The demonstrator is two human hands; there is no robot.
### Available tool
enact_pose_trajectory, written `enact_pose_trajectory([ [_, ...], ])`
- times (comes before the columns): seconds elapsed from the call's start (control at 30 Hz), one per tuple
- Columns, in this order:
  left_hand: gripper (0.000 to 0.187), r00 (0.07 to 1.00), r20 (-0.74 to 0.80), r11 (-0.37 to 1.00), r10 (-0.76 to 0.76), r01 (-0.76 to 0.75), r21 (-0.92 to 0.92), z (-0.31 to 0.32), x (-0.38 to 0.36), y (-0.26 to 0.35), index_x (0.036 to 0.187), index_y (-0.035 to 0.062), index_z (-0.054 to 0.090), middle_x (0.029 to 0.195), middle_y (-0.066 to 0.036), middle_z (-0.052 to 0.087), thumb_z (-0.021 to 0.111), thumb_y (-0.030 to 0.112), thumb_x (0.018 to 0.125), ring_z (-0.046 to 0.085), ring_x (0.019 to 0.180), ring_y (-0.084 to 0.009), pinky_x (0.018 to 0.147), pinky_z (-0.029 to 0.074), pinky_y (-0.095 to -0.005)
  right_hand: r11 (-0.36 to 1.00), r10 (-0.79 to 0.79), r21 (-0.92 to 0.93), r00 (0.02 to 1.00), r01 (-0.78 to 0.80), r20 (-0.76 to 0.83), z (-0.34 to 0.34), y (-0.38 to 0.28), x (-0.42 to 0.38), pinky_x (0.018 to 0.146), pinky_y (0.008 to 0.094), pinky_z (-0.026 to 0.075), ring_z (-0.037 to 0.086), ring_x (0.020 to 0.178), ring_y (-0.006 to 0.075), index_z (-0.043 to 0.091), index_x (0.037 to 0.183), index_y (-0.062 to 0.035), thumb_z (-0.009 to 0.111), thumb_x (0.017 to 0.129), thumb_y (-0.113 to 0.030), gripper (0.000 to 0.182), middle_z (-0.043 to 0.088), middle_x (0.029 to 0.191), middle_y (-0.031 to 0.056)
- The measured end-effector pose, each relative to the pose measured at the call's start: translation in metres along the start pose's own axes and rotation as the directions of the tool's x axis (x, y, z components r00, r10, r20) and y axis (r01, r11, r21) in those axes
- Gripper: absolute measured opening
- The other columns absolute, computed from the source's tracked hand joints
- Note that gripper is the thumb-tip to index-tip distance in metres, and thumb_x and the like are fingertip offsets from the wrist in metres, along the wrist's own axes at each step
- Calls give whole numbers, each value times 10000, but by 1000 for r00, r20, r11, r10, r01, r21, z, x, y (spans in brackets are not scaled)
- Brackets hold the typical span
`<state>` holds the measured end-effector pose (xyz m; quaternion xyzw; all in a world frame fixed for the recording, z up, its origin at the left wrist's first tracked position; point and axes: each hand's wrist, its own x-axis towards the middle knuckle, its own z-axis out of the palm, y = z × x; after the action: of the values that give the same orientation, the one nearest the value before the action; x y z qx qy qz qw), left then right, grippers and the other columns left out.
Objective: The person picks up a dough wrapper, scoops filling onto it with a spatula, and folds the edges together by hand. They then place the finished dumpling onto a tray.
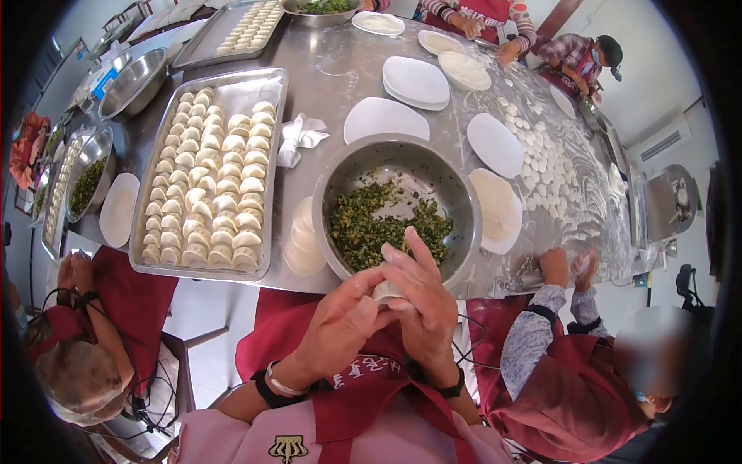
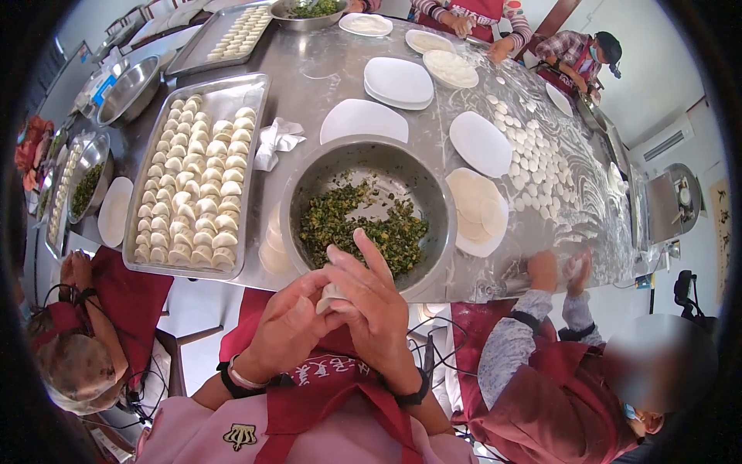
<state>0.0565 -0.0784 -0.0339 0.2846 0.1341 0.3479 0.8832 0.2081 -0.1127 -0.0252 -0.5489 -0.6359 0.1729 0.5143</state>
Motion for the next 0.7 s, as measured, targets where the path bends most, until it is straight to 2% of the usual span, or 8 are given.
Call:
enact_pose_trajectory([
  [0.03, 558, 1000, -28, 999, -12, 11, -41, 1, -1, -1, 1469, -57, 309, 1408, -147, 477, 462, 294, 1063, 497, 1305, -247, 1115, 404, -425, 999, -42, -17, 999, 43, 31, -3, 6, -2, 1106, 505, 378, 479, 1351, 414, 688, 1185, -38, 677, 881, -244, 368, 643, 1301, 168],
  [0.13, 490, 988, -78, 979, -131, 117, -168, -1, 3, 5, 1446, -61, 360, 1397, -134, 499, 425, 255, 1077, 525, 1275, -241, 1095, 431, -424, 987, -131, -80, 986, 139, 103, -7, 11, -1, 1103, 501, 382, 470, 1355, 422, 671, 1215, -36, 659, 892, -284, 407, 625, 1328, 165],
  [0.23, 407, 987, -99, 985, -127, 114, -127, -6, 3, 0, 1435, -42, 404, 1374, -138, 531, 387, 163, 1084, 550, 1246, -200, 1079, 461, -376, 995, -20, -95, 994, 30, 105, -2, 0, 5, 1111, 509, 366, 460, 1363, 417, 684, 1197, -39, 659, 894, -241, 365, 616, 1345, 155],
  [0.33, 403, 994, -29, 984, -110, 104, -147, -7, 4, 3, 1441, -38, 407, 1384, -138, 529, 396, 142, 1080, 561, 1236, -198, 1078, 463, -373, 999, 38, -39, 999, -38, -10, 2, -5, 5, 1116, 513, 355, 451, 1374, 409, 683, 1204, -40, 668, 886, -213, 362, 620, 1343, 146],
  [0.43, 409, 995, -63, 980, -82, 69, -186, -3, 3, 0, 1446, -43, 399, 1389, -138, 526, 404, 130, 1075, 555, 1245, -197, 1076, 463, -370, 993, -51, -103, 997, 58, 65, -5, 4, 1, 1105, 501, 374, 450, 1371, 415, 667, 1225, -33, 702, 857, -227, 418, 617, 1341, 158],
  [0.53, 424, 995, -58, 976, -78, 64, -208, -3, 3, -5, 1460, -44, 382, 1393, -142, 524, 408, 130, 1074, 542, 1265, -205, 1091, 449, -379, 982, -60, -175, 994, 76, 93, -6, 4, 3, 1081, 484, 408, 442, 1373, 429, 668, 1226, -25, 720, 850, -219, 426, 613, 1340, 176],
  [0.7, 449, 998, -27, 970, -50, 42, -239, -7, 6, 0, 1480, -42, 357, 1413, -152, 506, 419, 123, 1067, 506, 1309, -231, 1124, 415, -402, 997, 67, 49, 992, -62, -109, -1, -5, 0, 1046, 470, 457, 518, 1315, 411, 692, 1172, -8, 751, 822, -90, 364, 657, 1260, 200],
])
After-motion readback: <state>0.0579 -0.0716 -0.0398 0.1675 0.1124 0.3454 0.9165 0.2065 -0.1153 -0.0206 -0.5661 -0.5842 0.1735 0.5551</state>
